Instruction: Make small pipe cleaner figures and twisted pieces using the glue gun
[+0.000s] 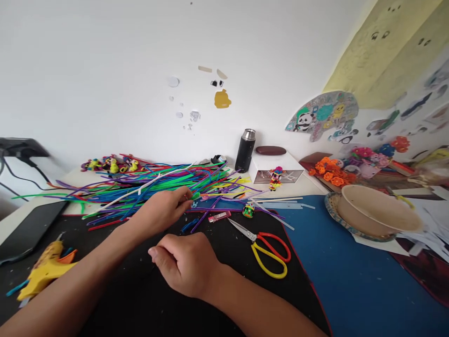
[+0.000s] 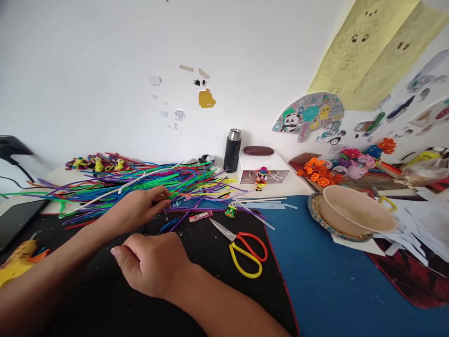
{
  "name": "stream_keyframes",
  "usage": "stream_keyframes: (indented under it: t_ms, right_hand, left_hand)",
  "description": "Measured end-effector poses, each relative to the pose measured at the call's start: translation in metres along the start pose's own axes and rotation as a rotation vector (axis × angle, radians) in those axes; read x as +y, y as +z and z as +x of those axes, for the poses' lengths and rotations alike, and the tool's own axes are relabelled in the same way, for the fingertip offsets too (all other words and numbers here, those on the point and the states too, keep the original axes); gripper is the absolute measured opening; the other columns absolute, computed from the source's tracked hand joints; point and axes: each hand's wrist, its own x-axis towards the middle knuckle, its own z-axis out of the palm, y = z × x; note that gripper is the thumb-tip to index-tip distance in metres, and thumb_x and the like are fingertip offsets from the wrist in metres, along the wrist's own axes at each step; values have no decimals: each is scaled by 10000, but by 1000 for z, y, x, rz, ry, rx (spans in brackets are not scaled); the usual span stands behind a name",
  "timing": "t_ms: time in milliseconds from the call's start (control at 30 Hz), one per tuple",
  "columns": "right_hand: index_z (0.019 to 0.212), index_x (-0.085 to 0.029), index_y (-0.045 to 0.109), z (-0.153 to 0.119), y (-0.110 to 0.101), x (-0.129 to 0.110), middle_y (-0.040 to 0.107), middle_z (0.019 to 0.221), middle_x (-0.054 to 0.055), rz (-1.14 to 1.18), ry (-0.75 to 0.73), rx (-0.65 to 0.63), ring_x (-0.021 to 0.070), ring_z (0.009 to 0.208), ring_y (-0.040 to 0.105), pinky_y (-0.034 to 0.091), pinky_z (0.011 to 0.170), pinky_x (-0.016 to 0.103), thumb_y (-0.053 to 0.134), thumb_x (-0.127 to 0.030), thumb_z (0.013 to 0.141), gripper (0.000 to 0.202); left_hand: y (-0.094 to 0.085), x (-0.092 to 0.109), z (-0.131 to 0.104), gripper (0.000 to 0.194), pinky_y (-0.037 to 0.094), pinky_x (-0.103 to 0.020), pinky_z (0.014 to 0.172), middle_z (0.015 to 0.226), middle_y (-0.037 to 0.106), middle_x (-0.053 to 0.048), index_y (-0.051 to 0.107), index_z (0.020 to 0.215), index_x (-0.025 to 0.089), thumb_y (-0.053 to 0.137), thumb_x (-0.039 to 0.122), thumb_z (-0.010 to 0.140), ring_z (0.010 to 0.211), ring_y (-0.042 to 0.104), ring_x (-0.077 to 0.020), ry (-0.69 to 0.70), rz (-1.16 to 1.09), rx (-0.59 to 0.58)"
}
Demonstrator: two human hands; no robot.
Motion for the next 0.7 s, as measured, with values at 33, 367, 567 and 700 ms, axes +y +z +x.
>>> stream_keyframes:
  t_ms: [33, 367, 567, 700]
  right_hand:
    - [860, -209, 662, 0, 2, 1, 795, 796, 4, -35, 1, -11, 156, 724, 771, 415, 588, 240, 506, -421, 1086, 347]
    - [887, -212, 670, 1, 10, -2, 821, 872, -6, -156, -28, -213, 176, 745, 763, 313, 505, 281, 517, -466, 1083, 355]
    - [989, -239, 711, 1, 12, -2, 828, 940, -10, -127, -41, -299, 193, 759, 765, 436, 548, 246, 496, -486, 1087, 341]
    - [1038, -252, 719, 1, 12, -2, 830, 951, -11, -124, -27, -314, 222, 773, 777, 489, 565, 270, 465, -501, 1092, 360]
  left_hand:
    - [3, 1, 3, 284, 399, -324, 607, 792, 759, -26, 672, 1005, 255, 463, 447, 984, 692, 671, -249, 19, 14, -52]
    - [13, 23, 54, 198, 449, -313, 712, 1018, 778, -61, 727, 970, 247, 548, 303, 906, 904, 693, -261, 207, 195, -231]
    - [22, 64, 77, 159, 368, -304, 596, 921, 784, -53, 739, 927, 233, 586, 262, 893, 795, 680, -245, 220, 239, -382]
    - [28, 70, 84, 147, 344, -307, 580, 900, 776, -56, 731, 891, 227, 585, 223, 874, 760, 668, -236, 251, 259, -412]
